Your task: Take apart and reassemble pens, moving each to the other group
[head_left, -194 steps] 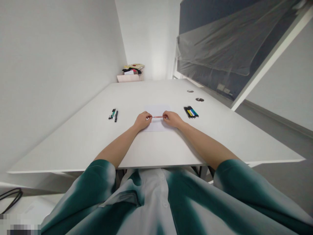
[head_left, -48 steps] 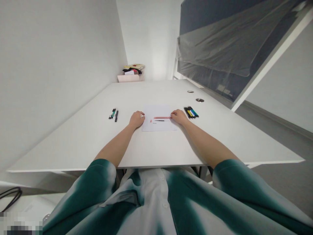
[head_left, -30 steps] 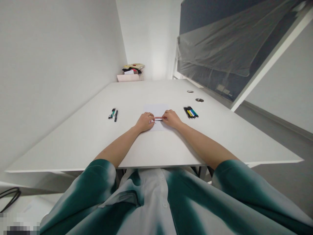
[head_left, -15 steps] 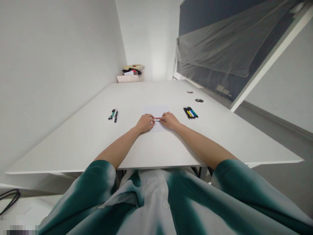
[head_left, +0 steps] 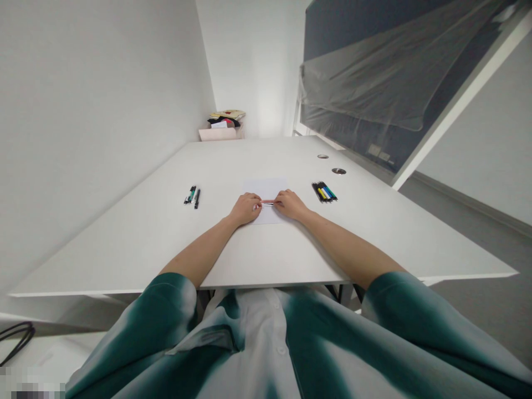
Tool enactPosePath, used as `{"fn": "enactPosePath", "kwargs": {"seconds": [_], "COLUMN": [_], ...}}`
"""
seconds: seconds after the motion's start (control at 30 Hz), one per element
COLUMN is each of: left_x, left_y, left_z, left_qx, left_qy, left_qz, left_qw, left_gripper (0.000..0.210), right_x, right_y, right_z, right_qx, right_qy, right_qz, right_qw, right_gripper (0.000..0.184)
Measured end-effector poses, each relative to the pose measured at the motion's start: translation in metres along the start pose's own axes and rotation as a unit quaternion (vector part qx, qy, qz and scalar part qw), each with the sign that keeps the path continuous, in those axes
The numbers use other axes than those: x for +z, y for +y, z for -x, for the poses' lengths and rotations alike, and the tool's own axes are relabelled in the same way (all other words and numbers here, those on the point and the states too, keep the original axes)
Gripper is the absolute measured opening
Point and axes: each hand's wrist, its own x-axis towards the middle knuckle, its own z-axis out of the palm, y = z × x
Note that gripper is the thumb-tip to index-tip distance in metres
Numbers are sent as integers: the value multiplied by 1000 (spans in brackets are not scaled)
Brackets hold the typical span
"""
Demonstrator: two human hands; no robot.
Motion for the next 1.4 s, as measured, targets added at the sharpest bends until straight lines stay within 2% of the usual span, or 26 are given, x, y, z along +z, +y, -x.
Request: {"fn": "enactPosePath", "kwargs": {"seconds": [0.17,0.4,0.9,1.2,1.4], "left_x": [-1,-1,-2,-3,-1], "left_y": [-4,-6,-2,0,-1], "left_z": [-1,0,0,0,0], "left_qx": [-18,-5,16,33,34], "left_qy": [30,44,44,45,52], "left_qz": [0,-2,-5,-17,-13], "left_qw": [999,999,999,998,998], "left_gripper": [18,17,17,16,17], "right_x": [-2,0,-2,-2,-2], "right_y": [4,2,-4,-6,-9], "right_z": [1,1,2,0,0], "right_qx": [-27,-58,-74,-30,-53], "right_qy": [29,48,40,-6,-5], "right_qz": [-26,-35,-28,-29,-37], "right_qw": [999,997,996,999,998], "right_gripper": [22,18,20,22,31]}}
